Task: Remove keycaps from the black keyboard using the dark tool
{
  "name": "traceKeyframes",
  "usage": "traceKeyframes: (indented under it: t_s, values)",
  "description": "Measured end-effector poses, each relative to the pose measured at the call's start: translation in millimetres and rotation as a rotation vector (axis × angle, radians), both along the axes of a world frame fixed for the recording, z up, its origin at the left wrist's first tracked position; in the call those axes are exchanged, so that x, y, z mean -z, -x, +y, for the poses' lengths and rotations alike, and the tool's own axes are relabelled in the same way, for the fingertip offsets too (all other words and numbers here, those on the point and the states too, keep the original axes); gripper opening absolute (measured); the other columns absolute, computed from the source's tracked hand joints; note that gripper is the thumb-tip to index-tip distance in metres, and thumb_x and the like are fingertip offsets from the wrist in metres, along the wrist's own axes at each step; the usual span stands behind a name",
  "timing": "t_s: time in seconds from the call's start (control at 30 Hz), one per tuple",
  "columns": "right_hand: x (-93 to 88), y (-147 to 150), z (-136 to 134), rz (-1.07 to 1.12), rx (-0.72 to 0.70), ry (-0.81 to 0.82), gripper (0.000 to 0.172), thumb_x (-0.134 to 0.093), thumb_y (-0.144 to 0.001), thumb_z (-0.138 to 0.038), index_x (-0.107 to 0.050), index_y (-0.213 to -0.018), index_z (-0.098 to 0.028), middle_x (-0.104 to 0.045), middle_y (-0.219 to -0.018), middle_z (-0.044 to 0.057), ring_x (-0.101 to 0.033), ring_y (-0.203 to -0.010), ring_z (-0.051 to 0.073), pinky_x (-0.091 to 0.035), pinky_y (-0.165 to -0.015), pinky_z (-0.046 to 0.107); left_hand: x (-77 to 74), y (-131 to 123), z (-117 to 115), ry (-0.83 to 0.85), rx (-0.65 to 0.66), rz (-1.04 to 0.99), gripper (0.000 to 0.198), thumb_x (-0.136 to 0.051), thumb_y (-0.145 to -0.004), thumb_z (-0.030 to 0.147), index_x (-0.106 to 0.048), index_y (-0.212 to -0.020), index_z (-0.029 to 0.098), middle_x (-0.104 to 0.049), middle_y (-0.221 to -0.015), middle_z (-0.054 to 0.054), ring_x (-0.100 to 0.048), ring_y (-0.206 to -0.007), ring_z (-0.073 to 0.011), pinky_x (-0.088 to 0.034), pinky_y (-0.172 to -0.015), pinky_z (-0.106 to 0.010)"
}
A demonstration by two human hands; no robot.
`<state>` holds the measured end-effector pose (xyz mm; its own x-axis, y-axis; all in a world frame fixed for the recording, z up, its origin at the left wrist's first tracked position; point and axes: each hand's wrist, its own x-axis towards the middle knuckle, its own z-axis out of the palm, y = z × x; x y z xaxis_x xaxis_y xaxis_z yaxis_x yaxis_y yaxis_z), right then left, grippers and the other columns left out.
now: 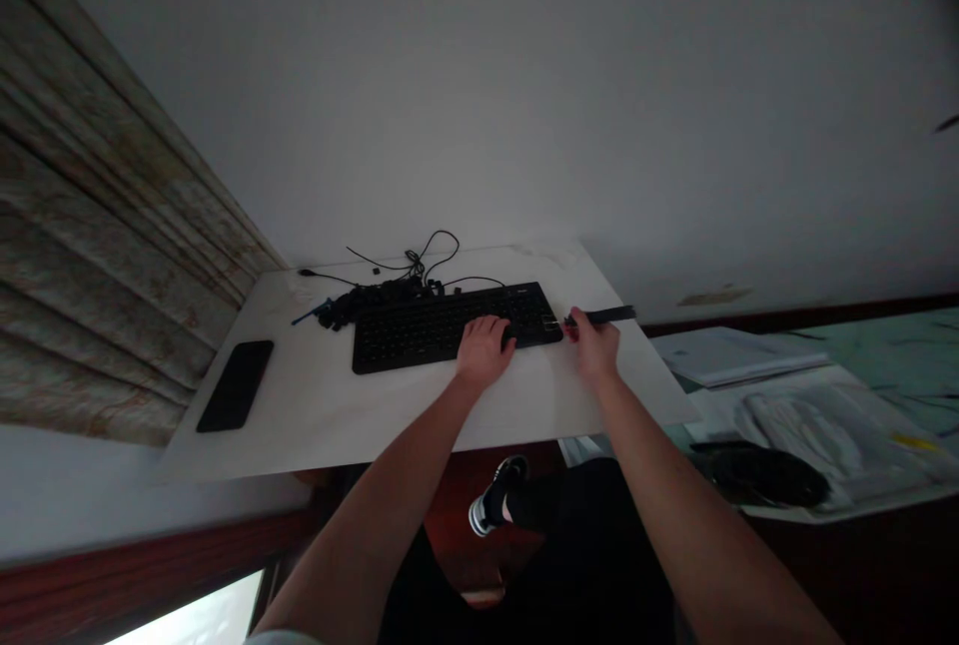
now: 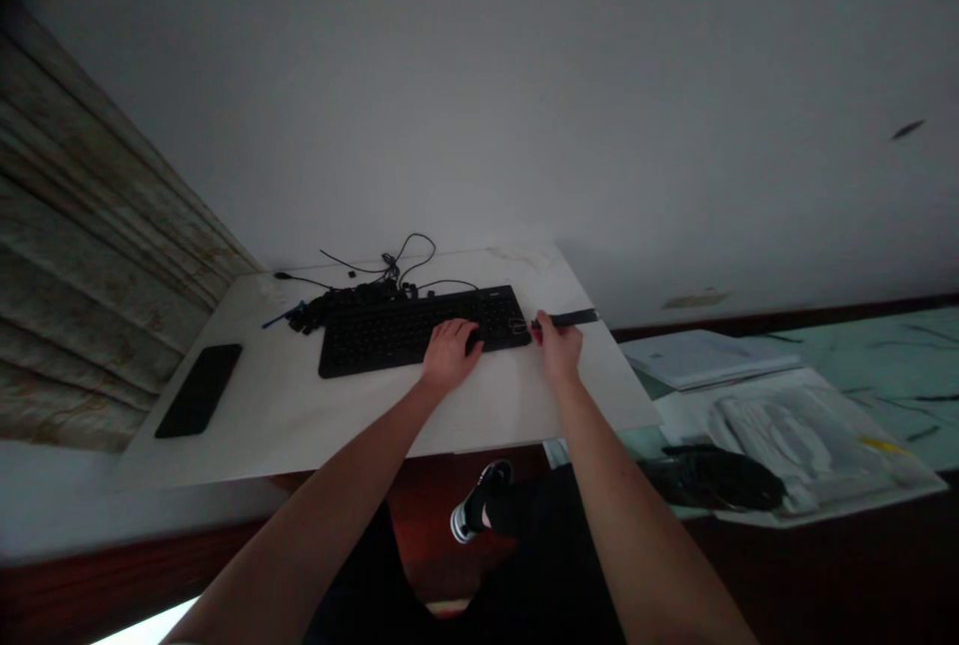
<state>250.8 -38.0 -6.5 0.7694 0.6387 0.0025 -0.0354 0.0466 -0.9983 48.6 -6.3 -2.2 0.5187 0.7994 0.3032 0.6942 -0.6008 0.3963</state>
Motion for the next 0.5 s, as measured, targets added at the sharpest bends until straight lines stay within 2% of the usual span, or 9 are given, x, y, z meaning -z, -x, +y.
traceKeyframes:
  t_s: [0.13,0.27,0.37,0.5]
  values:
    - [-16.1,10.8,0.9,-0.169,-0.200,0.107,0.044,-0.073,-0.074,-0.058,-0.068,-0.076,-0.015,-0.070,-0.061,0.007,-0.062,-0.047,0.018,-0.045,-0.041,0.026,1.0,1.0,0.2,-0.023,0.014,0.029,0.036,-0.056,-0.096,0.037,-0.058,-0.128,0.020,-0.064,-0.123,-0.009,-0.055,-0.119,-0.0260,-0.042,-0.106,-0.044]
    - [-30.7,26.6,2.9,-0.460,-0.426,0.241,0.037,-0.069,-0.081,-0.054,-0.071,-0.081,-0.017,-0.071,-0.061,0.006,-0.067,-0.054,0.021,-0.049,-0.048,0.027,1.0,0.8,0.1,-0.038,0.027,0.044,0.036,-0.055,-0.097,0.041,-0.057,-0.128,0.022,-0.064,-0.123,-0.008,-0.055,-0.118,-0.0256,-0.042,-0.105,-0.044]
    - [-34.5,35.2,5.2,-0.590,-0.471,0.286,0.031,-0.069,-0.083,-0.049,-0.070,-0.078,-0.019,-0.070,-0.061,0.005,-0.069,-0.056,0.021,-0.051,-0.053,0.028,0.2,0.9,-0.1,-0.038,0.029,0.061,0.034,-0.054,-0.098,0.041,-0.058,-0.126,0.023,-0.063,-0.122,-0.008,-0.054,-0.117,-0.0250,-0.042,-0.104,-0.044]
    - [-32.6,38.7,7.3,-0.442,-0.462,0.254,0.028,-0.077,-0.079,-0.046,-0.069,-0.074,-0.020,-0.069,-0.059,0.005,-0.070,-0.057,0.023,-0.054,-0.054,0.029,-1.0,0.2,-0.4,-0.041,0.021,0.081,0.024,-0.052,-0.100,0.036,-0.062,-0.117,0.022,-0.063,-0.118,-0.007,-0.054,-0.115,-0.0245,-0.043,-0.103,-0.043]
